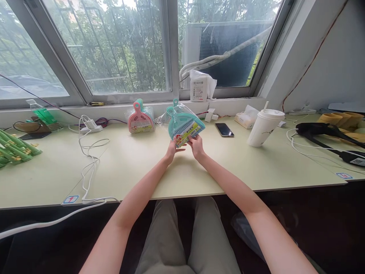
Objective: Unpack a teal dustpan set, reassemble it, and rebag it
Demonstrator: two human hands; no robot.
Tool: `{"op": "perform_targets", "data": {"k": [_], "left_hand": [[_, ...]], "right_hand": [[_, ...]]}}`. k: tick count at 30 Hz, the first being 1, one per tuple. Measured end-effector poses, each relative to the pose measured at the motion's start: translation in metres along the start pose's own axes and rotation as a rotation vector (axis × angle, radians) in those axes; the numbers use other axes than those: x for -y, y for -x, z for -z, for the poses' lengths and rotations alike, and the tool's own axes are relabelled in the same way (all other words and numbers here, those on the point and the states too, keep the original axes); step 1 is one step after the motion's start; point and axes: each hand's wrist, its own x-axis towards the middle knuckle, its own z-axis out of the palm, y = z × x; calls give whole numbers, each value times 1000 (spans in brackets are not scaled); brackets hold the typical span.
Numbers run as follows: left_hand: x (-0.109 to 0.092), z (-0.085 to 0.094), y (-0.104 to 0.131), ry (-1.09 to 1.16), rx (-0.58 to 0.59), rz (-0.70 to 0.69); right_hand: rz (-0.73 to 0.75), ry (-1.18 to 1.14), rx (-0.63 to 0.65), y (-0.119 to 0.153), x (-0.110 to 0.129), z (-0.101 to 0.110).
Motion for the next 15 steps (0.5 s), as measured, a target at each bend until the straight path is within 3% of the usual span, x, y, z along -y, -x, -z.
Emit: {"op": "perform_targets", "data": {"k": [9, 15], "left_hand": [[-3, -7, 2, -88, -233, 4], [-5, -8, 2, -136, -112, -60]], "right_hand": [[14, 10, 3, 5, 0, -7], [35, -10, -37, 7, 2, -7]]}}
